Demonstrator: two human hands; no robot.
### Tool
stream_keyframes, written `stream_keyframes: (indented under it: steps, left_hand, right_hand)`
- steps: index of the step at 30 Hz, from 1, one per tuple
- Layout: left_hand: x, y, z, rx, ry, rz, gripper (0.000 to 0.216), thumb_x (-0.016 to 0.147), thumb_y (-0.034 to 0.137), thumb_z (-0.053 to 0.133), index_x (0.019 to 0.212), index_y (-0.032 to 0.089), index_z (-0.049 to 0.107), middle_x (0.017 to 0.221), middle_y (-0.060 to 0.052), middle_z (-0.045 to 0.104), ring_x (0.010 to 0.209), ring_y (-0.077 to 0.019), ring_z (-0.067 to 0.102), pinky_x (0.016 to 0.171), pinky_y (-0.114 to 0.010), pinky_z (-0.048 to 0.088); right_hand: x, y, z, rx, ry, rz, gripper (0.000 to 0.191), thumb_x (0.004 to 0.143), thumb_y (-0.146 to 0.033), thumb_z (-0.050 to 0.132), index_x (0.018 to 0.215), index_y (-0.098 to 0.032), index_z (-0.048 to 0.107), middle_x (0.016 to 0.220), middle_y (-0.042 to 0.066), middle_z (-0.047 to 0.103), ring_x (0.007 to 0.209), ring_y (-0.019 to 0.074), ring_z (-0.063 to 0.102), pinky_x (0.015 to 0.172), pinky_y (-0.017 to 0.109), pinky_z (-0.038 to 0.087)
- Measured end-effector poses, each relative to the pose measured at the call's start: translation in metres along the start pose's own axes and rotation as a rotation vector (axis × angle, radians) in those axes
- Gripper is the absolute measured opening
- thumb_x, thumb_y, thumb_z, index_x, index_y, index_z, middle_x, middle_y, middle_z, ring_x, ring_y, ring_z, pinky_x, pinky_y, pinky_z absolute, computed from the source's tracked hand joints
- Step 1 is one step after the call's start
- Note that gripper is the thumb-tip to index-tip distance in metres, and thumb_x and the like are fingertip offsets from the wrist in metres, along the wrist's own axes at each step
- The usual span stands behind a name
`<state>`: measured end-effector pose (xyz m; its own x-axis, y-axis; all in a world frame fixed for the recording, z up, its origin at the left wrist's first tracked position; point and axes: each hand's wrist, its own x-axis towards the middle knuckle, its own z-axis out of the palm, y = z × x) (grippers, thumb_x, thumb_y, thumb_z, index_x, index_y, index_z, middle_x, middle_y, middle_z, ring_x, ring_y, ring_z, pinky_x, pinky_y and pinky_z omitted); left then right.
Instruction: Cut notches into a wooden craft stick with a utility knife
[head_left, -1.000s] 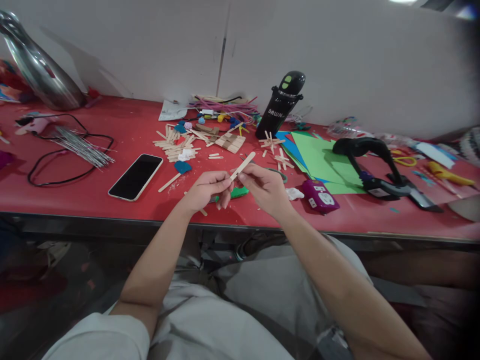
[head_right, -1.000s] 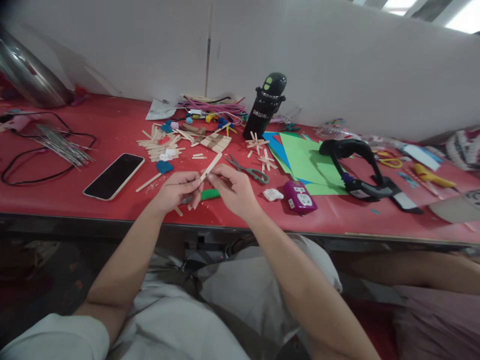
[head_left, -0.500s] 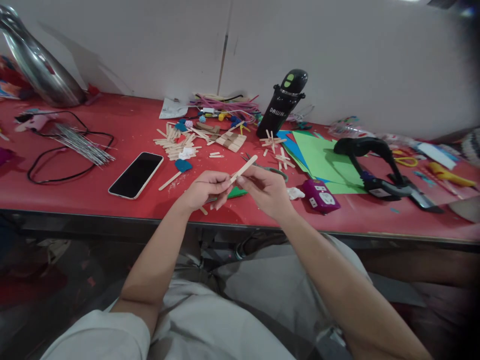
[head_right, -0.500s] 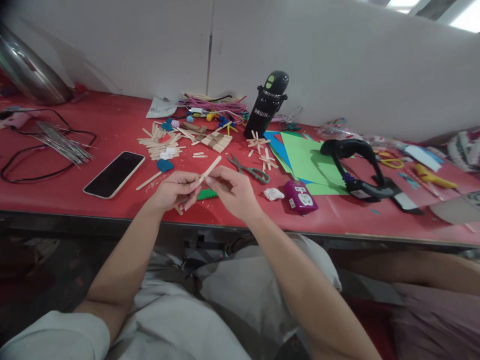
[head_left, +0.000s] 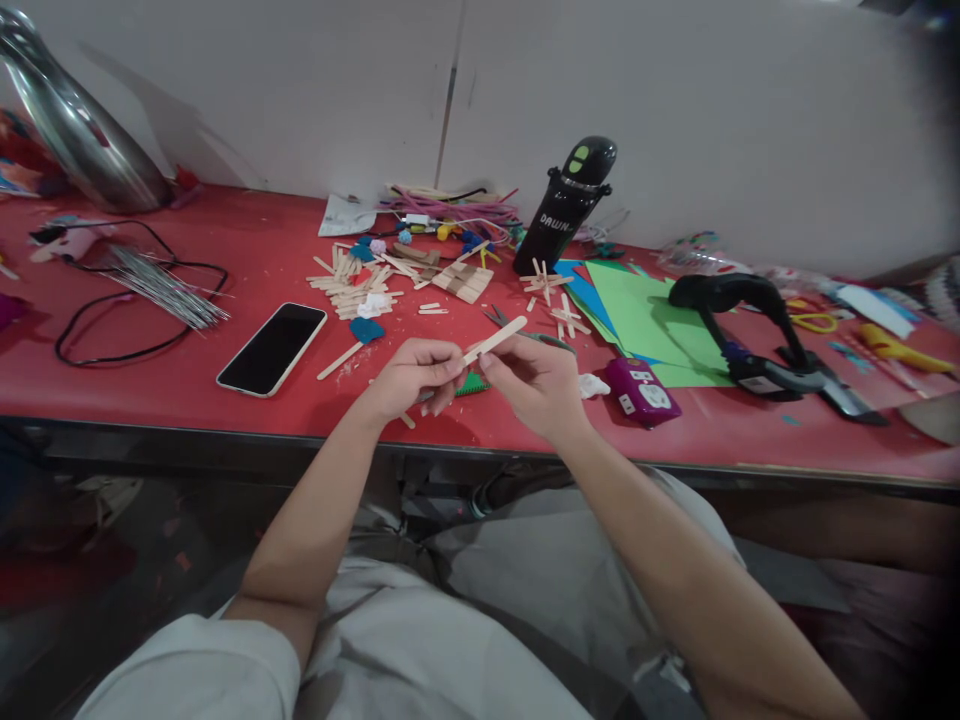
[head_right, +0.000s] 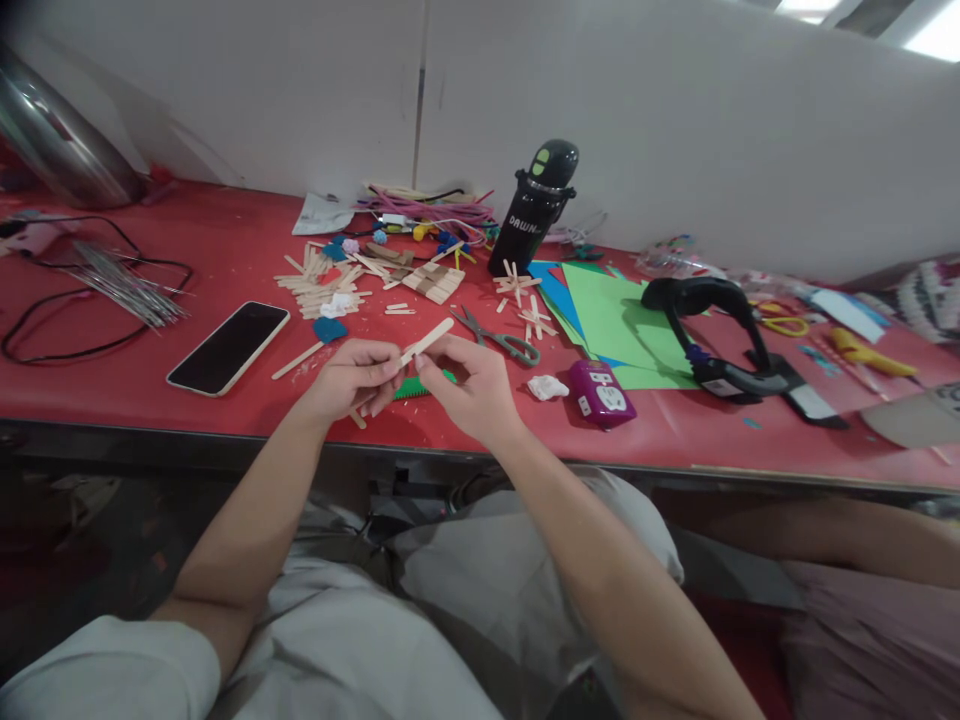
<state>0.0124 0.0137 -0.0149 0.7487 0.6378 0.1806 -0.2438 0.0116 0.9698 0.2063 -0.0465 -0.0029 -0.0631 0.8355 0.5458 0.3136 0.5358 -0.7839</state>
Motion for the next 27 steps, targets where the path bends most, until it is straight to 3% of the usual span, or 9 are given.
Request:
stream_keyframes:
  steps: [3, 8, 12, 16, 21, 27]
  left_hand:
    - [0.000, -0.002, 0.000, 0.028, 0.054, 0.043, 0.051, 0.088, 0.067, 0.085, 0.077, 0.020, 0.067, 0.043, 0.004, 0.057, 0.034, -0.0094, 0.045, 0.037, -0.020, 0.035]
    - [0.000, -0.007, -0.002, 0.090, 0.118, 0.108, 0.048, 0.092, 0.064, 0.083, 0.078, 0.020, 0.072, 0.044, 0.004, 0.058, 0.033, -0.0085, 0.044, 0.038, -0.020, 0.034]
    - [0.000, -0.008, -0.001, 0.131, 0.142, 0.129, 0.047, 0.092, 0.063, 0.084, 0.078, 0.019, 0.074, 0.043, 0.004, 0.057, 0.033, -0.0077, 0.042, 0.038, -0.020, 0.033]
    - [0.002, -0.006, 0.002, 0.174, 0.200, 0.159, 0.051, 0.093, 0.066, 0.082, 0.075, 0.019, 0.073, 0.043, 0.005, 0.054, 0.034, -0.0074, 0.041, 0.040, -0.021, 0.033]
    - [0.004, -0.005, 0.005, 0.234, 0.249, 0.196, 0.060, 0.091, 0.073, 0.082, 0.068, 0.020, 0.067, 0.042, 0.006, 0.051, 0.036, -0.0076, 0.040, 0.042, -0.022, 0.030]
    - [0.004, -0.006, 0.007, 0.296, 0.273, 0.231, 0.061, 0.094, 0.074, 0.079, 0.067, 0.022, 0.062, 0.044, 0.006, 0.051, 0.038, -0.0081, 0.039, 0.044, -0.024, 0.030]
  right_hand:
    - [0.000, 0.000, -0.002, 0.024, -0.014, 0.028, 0.025, 0.100, -0.047, 0.078, 0.093, -0.023, 0.079, 0.084, 0.005, 0.080, 0.079, 0.0214, 0.076, 0.073, 0.036, 0.064]
    - [0.000, 0.006, -0.006, 0.101, -0.008, 0.110, 0.053, 0.096, -0.061, 0.085, 0.133, -0.028, 0.066, 0.094, 0.005, 0.081, 0.091, 0.0252, 0.082, 0.081, 0.041, 0.068]
    - [0.002, 0.010, -0.012, 0.091, 0.004, 0.149, 0.048, 0.091, -0.063, 0.089, 0.112, -0.029, 0.062, 0.090, 0.003, 0.077, 0.085, 0.0231, 0.078, 0.076, 0.039, 0.065]
    - [0.003, 0.010, -0.015, 0.053, -0.040, 0.161, 0.038, 0.089, -0.054, 0.089, 0.091, -0.026, 0.064, 0.082, 0.001, 0.074, 0.074, 0.0187, 0.070, 0.067, 0.034, 0.059]
    - [0.003, 0.007, -0.012, 0.012, -0.142, 0.187, 0.024, 0.092, -0.045, 0.081, 0.092, -0.021, 0.077, 0.078, 0.003, 0.076, 0.068, 0.0165, 0.067, 0.064, 0.031, 0.056]
    - [0.003, 0.004, -0.014, -0.025, -0.223, 0.217, 0.029, 0.096, -0.047, 0.078, 0.091, -0.018, 0.082, 0.066, 0.000, 0.067, 0.058, 0.0129, 0.054, 0.054, 0.027, 0.043]
